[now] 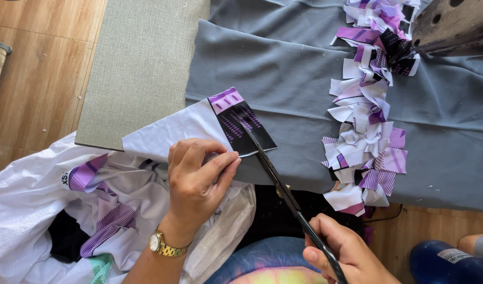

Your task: The person cuts strips of white and purple patterned fabric from a garment using scissors. They then place the cut strips onto a larger piece of gray fabric laid out on a sewing machine table, arranging them in a line.

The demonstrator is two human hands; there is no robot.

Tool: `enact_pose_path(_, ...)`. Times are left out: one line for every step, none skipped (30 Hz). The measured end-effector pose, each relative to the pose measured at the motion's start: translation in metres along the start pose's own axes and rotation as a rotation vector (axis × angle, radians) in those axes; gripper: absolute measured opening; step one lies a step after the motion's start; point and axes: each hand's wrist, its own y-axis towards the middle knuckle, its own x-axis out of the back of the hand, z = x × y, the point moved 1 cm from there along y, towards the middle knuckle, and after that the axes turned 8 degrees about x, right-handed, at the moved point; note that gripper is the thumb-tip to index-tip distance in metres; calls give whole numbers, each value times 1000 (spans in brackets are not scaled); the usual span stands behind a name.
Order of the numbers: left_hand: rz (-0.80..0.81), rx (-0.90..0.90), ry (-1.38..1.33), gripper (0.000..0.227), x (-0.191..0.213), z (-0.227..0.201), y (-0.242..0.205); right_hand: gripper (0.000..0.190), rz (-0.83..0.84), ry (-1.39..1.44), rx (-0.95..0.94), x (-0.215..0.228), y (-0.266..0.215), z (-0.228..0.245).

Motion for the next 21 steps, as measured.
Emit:
enact_pose_path(1, -3, 4, 5, 1, -1, 0, 40, 57, 24, 66, 1, 1, 0)
enact_pose_path(1, -2, 4, 5, 1, -1, -1, 40, 57, 23, 66, -1, 4, 12)
enact_pose_path(2, 1, 0, 5, 0, 0, -2, 46, 55, -192, 141, -3, 8, 25)
enact_pose_path(2, 4, -3, 5, 0, 1, -2, 57, 49, -409, 216, -5, 11, 38)
enact_pose_path(0, 3, -1, 5, 0, 1, -2, 57, 50, -410, 218, -7, 15, 38)
enact_pose_path(-5, 7, -5, 6, 0, 1, -3, 50, 52, -318, 196, -10, 18, 39)
enact_pose_path(-10, 10, -9, 6, -1, 1, -3, 45, 53, -227, 174, -12, 22, 40)
enact_pose_path(-14, 9, -8, 6, -1, 1, -4, 45, 54, -229, 177, -14, 23, 42)
enact_pose_path(-12, 14, -7, 6, -1, 2, -3, 42, 23, -210, 125, -15, 26, 44)
enact_pose_path(-11, 19, -6, 5, -2, 2, -3, 40, -8, -191, 74, -17, 28, 46)
enact_pose_path(-17, 15, -5, 5, -2, 3, -3, 40, -7, -195, 80, -17, 29, 43)
enact_pose_path(-14, 28, -11, 6, -2, 3, -3, 37, -16, -154, 68, -17, 30, 40)
enact_pose_path(-9, 41, -18, 6, -2, 4, -3, 35, -25, -112, 53, -17, 31, 36)
enact_pose_path(-13, 38, -17, 6, -3, 5, -2, 35, -25, -114, 57, -16, 32, 37)
enact_pose_path(-19, 34, -20, 6, -3, 5, -3, 35, -34, -129, 39, -16, 31, 37)
enact_pose_path(-26, 30, -23, 6, -4, 5, -3, 35, -43, -144, 20, -15, 30, 36)
enact_pose_path(-21, 32, -24, 6, -3, 5, -4, 35, -44, -141, 17, -17, 30, 40)
enact_pose_path(-14, 37, -19, 5, -2, 4, -4, 35, -36, -105, 23, -19, 29, 45)
enact_pose_path(-8, 37, -13, 3, -2, 4, -3, 34, -31, -69, 35, -20, 30, 49)
enact_pose_path(-5, 33, -15, 3, -3, 4, -4, 34, -34, -66, 37, -22, 33, 54)
enact_pose_path(-9, 34, -15, 2, -3, 5, -4, 36, -18, -91, 50, -24, 36, 60)
